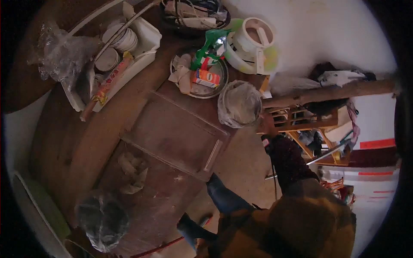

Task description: The recorder wipes down a white plastic pot, its lid, and a steamer tray with a rag, then tidies objects on a wooden workbench.

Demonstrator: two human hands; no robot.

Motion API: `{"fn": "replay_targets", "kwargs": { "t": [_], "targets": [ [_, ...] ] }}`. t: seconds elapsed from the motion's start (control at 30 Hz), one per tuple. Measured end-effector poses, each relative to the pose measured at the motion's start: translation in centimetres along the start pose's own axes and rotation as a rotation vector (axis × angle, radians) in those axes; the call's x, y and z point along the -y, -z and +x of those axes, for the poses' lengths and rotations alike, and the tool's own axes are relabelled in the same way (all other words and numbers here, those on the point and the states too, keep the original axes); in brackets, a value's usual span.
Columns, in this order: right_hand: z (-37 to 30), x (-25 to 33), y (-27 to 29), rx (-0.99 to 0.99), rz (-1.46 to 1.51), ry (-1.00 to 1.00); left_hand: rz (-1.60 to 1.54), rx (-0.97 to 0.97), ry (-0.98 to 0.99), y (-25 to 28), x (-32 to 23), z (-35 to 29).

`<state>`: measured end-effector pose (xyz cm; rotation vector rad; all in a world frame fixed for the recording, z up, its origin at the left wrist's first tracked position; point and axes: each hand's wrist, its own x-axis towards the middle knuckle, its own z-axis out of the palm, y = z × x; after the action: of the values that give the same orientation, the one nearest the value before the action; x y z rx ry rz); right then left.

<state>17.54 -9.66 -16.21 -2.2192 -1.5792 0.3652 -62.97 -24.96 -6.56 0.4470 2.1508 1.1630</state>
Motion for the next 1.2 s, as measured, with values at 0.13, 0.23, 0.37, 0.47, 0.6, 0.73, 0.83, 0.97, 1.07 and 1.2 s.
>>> {"fn": "replay_targets", "kwargs": {
  "t": [0.13, 0.23, 0.37, 0.47, 0.6, 0.73, 0.83, 0.97, 1.07, 1.2],
  "targets": [
    [-1.4, -10.2, -2.1, 0.193, -0.067, 0.339, -0.033, -0.042, 0.127, -3.6, 0.5, -0.4],
    [-2.3, -13.3, -3.2, 0.307, 0.080, 0.248, 0.056, 0.010, 0.015, -9.6, -2.3, -3.8],
    [-1.7, -14.4, -1.6, 0.110, 0.097, 0.258, -0.013, 0.086, -0.097, -15.5, -3.0, -3.7],
    [0.6, -2.4, 8.4, 0.202, -0.024, 0.334, 0.089, 0.079, -0.145, -17.0, -1.2, -4.5],
    [1.5, 10.0, 13.3, 0.349, 0.025, 0.143, 0.040, 0.235, -0.116, -19.8, 1.0, -4.4],
    [2.7, 21.3, 8.2, 0.571, -0.054, 0.262, -0.261, 0.366, 0.050, -20.1, 1.0, -5.3],
    [3.3, 28.2, -1.7, 0.717, -0.006, 0.428, -0.076, 0.471, 0.025, -18.2, 1.9, -5.3],
    [2.8, 38.3, -16.7, 0.599, 0.338, 0.896, -0.100, 0.499, -0.018, -13.9, 6.5, -6.5],
    [5.1, 42.9, -26.5, 0.877, 0.749, 0.308, -0.268, 0.454, 0.207, -11.9, 5.4, -7.2],
    [6.0, 45.0, -30.4, 0.842, 0.472, 0.650, -0.190, 0.013, 0.264, -7.2, 8.4, -9.7]
  ]
}}
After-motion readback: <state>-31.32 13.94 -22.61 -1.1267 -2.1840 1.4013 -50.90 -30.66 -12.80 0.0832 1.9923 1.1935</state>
